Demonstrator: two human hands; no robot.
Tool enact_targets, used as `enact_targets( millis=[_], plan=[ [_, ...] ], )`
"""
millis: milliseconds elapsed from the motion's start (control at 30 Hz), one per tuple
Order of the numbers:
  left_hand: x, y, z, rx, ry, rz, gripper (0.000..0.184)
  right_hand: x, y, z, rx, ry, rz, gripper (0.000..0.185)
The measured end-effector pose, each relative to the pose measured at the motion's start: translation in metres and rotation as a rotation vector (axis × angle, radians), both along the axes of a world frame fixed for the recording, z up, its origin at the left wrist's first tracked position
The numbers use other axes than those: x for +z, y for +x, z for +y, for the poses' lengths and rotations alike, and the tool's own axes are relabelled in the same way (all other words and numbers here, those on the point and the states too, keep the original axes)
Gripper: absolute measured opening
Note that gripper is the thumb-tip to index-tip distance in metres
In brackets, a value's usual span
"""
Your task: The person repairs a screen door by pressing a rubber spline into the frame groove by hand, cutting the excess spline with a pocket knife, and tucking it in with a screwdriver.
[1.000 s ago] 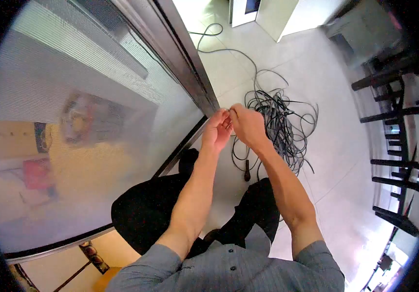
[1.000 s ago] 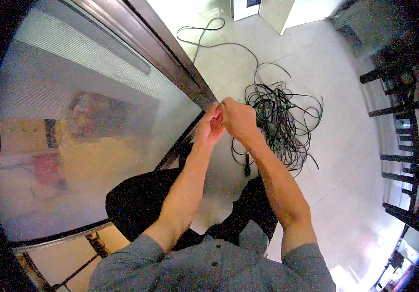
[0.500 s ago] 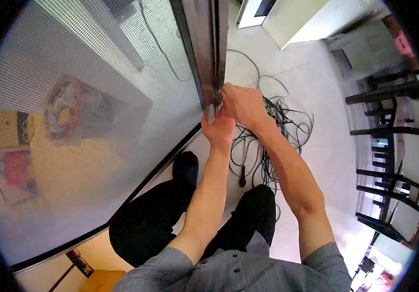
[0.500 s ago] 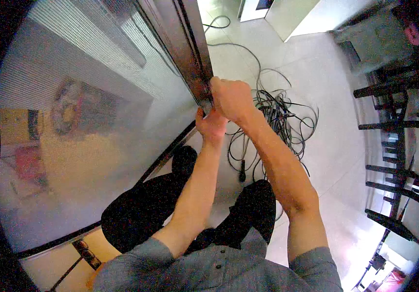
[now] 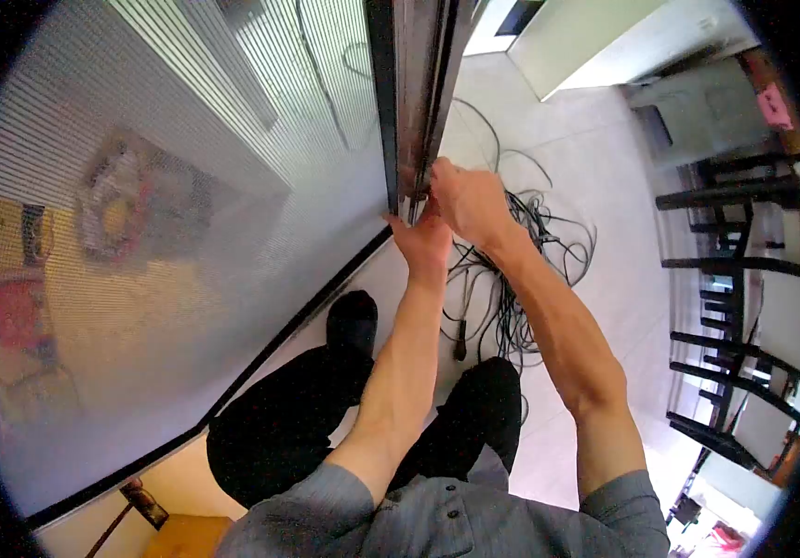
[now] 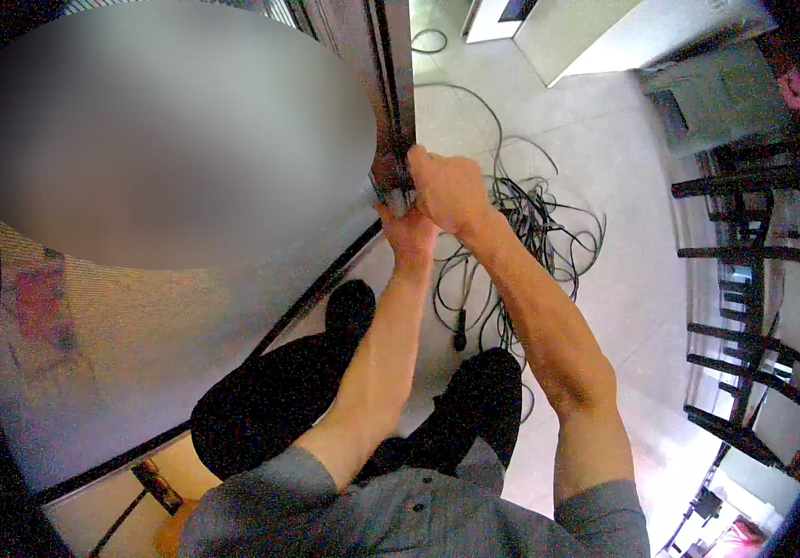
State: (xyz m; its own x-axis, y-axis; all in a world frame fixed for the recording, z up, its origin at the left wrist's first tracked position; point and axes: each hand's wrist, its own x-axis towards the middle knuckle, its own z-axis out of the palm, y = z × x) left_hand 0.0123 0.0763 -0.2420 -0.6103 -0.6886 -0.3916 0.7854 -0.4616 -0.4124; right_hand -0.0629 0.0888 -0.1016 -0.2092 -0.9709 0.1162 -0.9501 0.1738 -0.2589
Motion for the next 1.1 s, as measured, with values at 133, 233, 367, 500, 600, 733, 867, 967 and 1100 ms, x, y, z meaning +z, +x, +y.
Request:
enact_targets(
  millis=[133,233,367,500,600,733,867,967,1100],
  plan=[
    [0.019,0.002,-0.005,-0.007,0.1,-0.012,0.072,0.022,0.001,-0.01,-0.026,0.084,-0.014,0.022],
    [0.004,0.005,-0.004,-0.032,0.069,-0.002,0.065,0.009,0.004,-0.008,-0.046,0.114,-0.041,0.023],
    [-0.002,0.0,-0.004,-0.002,-0.022,-0.08,0.062,0.015,0.003,-0.009,-0.04,0.059,-0.058,0.022],
    [-0.003,0.002,-0.006,-0.053,0.145,-0.116,0.061,0.0,0.007,-0.009,-0.073,0.073,-0.023,0.022],
    [0.007,-0.002,-0.007,-0.02,0.048,-0.096,0.061,0.014,0.005,-0.006,-0.077,0.097,-0.034,0.022],
    [-0.004,0.006,-0.002,-0.012,0.113,-0.071,0.063,-0.001,0.007,0.003,-0.107,0.092,-0.064,0.022],
    [0.015,0.003,-0.007,-0.024,0.141,-0.082,0.064,0.021,0.008,-0.004,-0.089,-0.035,-0.099,0.019],
    [0.003,0.004,-0.009,-0.027,0.031,0.019,0.064,-0.002,0.003,-0.002,-0.061,0.029,-0.142,0.017],
    [0.013,0.004,-0.012,-0.034,0.218,0.057,0.064,0.006,0.006,0.005,-0.126,-0.016,-0.148,0.017]
  ],
)
